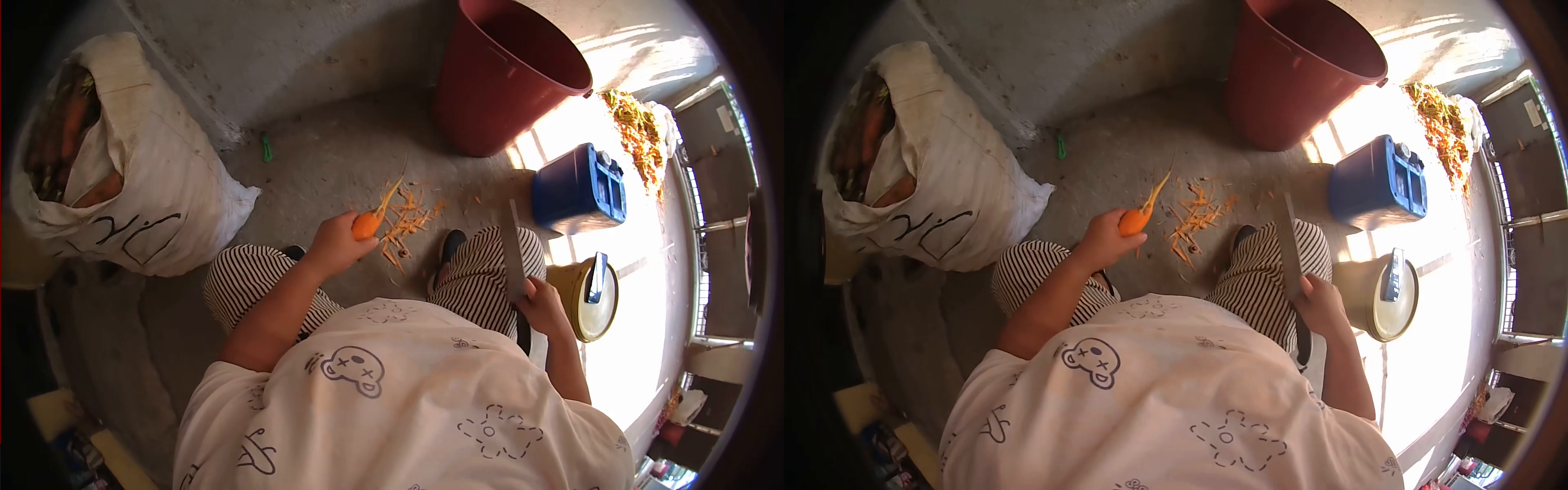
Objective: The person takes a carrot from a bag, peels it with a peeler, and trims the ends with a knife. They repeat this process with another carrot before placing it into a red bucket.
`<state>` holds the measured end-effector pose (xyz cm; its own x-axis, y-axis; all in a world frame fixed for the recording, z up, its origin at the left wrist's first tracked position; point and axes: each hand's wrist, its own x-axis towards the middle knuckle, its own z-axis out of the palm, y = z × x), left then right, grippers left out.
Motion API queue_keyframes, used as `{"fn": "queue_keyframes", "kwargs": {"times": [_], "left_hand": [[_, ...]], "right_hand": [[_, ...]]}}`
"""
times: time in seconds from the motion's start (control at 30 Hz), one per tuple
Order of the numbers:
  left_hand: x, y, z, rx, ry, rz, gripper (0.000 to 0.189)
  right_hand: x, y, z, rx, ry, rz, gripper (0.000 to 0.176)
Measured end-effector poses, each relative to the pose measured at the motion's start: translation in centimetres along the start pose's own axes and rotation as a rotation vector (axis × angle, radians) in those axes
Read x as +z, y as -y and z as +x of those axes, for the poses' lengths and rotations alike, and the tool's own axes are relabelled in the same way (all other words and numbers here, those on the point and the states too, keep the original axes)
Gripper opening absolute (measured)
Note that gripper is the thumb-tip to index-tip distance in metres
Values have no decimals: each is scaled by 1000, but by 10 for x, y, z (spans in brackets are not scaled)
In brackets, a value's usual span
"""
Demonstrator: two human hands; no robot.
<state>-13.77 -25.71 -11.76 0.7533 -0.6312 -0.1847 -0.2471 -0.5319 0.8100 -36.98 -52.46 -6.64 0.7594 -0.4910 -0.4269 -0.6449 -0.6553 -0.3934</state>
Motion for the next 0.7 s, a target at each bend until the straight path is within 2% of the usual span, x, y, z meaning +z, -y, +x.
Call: {"fn": "queue_keyframes", "kwargs": {"times": [0.03, 0.1, 0.17, 0.33, 0.43, 0.7], "left_hand": [[0, -2, 2, 4, -9, 42, 32], [2, -5, 4, 10, -24, 126, 31], [4, -7, 8, -9, -45, 181, 30], [1, -11, 19, -121, -24, 269, 33], [-4, -9, 21, -141, -33, 318, 30], [-2, 0, 24, -114, -34, 315, 28]], "right_hand": [[-4, 14, 3, -12, 7, -32, 18], [-4, 45, 9, -88, 49, 100, 31], [-1, 89, 14, -185, 91, -36, 33], [34, 149, 33, -491, -11, -117, 30], [37, 161, 38, -501, 74, -107, 31], [45, 167, 43, -458, 116, -151, 32]]}}
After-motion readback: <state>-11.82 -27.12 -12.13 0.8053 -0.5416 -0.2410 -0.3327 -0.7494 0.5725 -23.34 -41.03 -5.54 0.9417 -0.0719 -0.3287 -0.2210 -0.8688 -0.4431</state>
